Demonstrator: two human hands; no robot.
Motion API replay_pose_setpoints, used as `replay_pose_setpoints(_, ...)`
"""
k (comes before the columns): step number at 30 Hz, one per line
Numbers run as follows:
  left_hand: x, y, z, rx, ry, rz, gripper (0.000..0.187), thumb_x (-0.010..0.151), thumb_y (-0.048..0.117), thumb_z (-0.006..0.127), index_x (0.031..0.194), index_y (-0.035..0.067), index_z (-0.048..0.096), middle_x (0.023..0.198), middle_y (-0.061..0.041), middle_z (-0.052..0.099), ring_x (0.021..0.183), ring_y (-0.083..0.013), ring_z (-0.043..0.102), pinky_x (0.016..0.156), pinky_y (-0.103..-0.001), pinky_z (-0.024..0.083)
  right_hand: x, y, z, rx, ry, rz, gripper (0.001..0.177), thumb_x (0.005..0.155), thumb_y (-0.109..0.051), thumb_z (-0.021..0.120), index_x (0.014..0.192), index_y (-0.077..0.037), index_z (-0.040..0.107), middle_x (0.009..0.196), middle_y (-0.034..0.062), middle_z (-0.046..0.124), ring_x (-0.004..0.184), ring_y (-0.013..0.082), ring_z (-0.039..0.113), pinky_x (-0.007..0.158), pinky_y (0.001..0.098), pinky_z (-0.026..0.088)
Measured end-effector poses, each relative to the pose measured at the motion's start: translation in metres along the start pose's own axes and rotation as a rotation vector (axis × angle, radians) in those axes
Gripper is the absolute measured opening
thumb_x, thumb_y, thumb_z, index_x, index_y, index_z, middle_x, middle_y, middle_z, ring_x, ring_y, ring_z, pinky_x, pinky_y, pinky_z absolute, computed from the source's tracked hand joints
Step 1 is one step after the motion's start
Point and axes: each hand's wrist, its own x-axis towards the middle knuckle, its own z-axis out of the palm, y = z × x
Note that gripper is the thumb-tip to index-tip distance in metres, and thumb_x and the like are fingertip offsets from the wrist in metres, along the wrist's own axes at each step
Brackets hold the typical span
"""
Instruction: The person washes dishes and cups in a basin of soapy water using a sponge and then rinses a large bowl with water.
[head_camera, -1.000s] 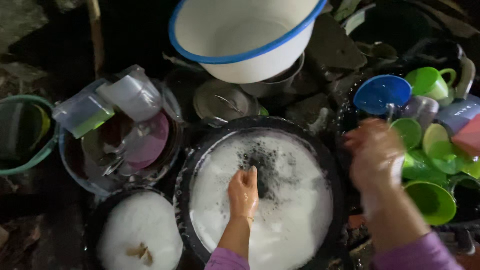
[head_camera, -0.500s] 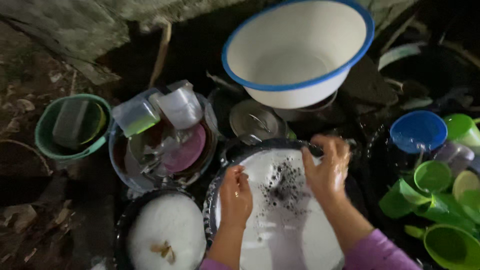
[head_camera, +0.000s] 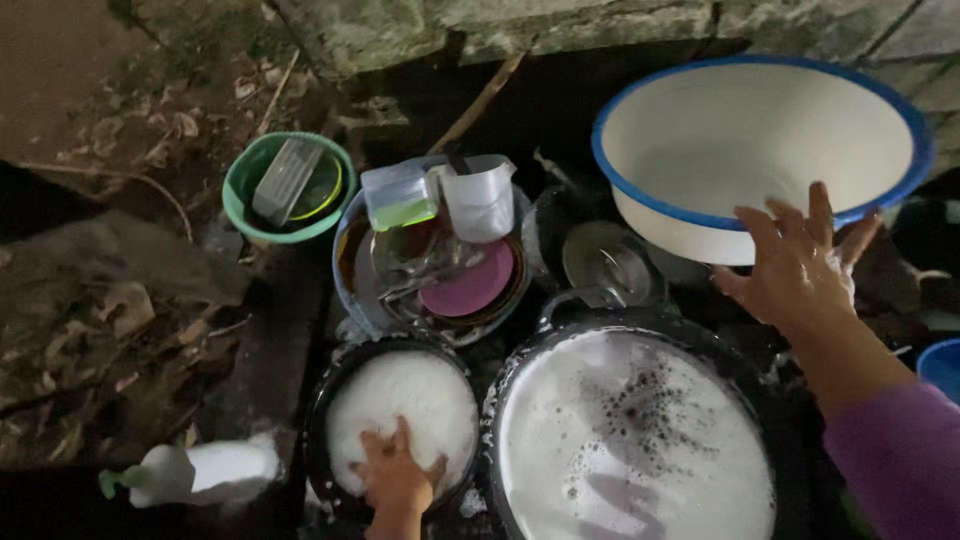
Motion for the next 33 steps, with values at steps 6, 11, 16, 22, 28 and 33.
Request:
replay_pose_setpoints(6,0.030,0.002,0.037,-0.041,0.075,-0.007,0.062,0.089,0.029,0.079,0.147,0.017,0.058,0.146,-0.018,0.044,0.131,-0.0436,0.046,0.104,-0.058,0.046,0.018,0.017,0.013,-0.081,-0.024,0.017,0.024,0.110,-0.037,0.071,0.125,-0.019,0.072,0.129,0.0092,0.075,0.147,0.0324,0.056,0.135,0.0722,0.018)
replay_pose_setpoints(11,0.049,-0.008,0.052,-0.300,0.119,-0.037,0.058,0.089,0.023,0.079,0.143,0.009,0.062,0.133,-0.018,0.058,0.120,-0.0414,0.058,0.097,-0.055,0.051,0.020,-0.035,-0.082,0.080,0.092,0.051,0.039,0.103,-0.040,0.076,0.127,-0.008,0.072,0.121,0.0147,0.075,0.114,0.0359,0.068,0.105,0.0593,0.050)
replay_pose_setpoints(16,0.060,-0.022,0.008,-0.934,0.094,-0.116,0.054,0.089,0.016,0.080,0.139,0.001,0.067,0.121,-0.018,0.071,0.108,-0.0392,0.069,0.090,-0.052,0.056,0.012,-0.134,-0.209,0.588,-0.004,0.513,0.046,0.106,-0.028,0.073,0.137,0.002,0.060,0.109,0.0264,0.075,0.093,0.0402,0.079,0.076,0.0563,0.064)
replay_pose_setpoints(22,-0.008,0.020,-0.125,-1.796,0.026,0.259,0.064,0.076,0.007,0.077,0.138,0.019,0.062,0.122,-0.009,0.074,0.105,-0.0304,0.073,0.081,-0.045,0.060,-0.004,-0.223,-0.285,1.425,-0.013,0.686,0.061,0.107,-0.039,0.059,0.158,-0.008,0.044,0.131,0.0206,0.074,0.104,0.0385,0.079,0.082,0.0542,0.063)
replay_pose_setpoints(28,-0.165,0.085,-0.261,-0.971,0.767,1.195,0.044,0.088,0.023,0.079,0.130,0.020,0.065,0.133,-0.017,0.067,0.125,-0.0424,0.063,0.102,-0.053,0.054,0.002,-0.311,-0.222,1.838,-0.036,0.521,0.057,0.109,-0.045,0.055,0.135,0.006,0.049,0.110,0.0250,0.075,0.090,0.0362,0.079,0.070,0.0505,0.068)
replay_pose_setpoints(33,-0.163,0.097,-0.322,-0.402,1.075,1.121,0.031,0.100,0.034,0.073,0.128,0.020,0.071,0.135,-0.022,0.066,0.132,-0.0506,0.059,0.108,-0.061,0.051,-0.023,-0.364,-0.206,1.626,-0.296,0.539,0.046,0.108,-0.044,0.054,0.123,-0.001,0.062,0.092,0.0253,0.073,0.058,0.0325,0.070,0.049,0.0458,0.058)
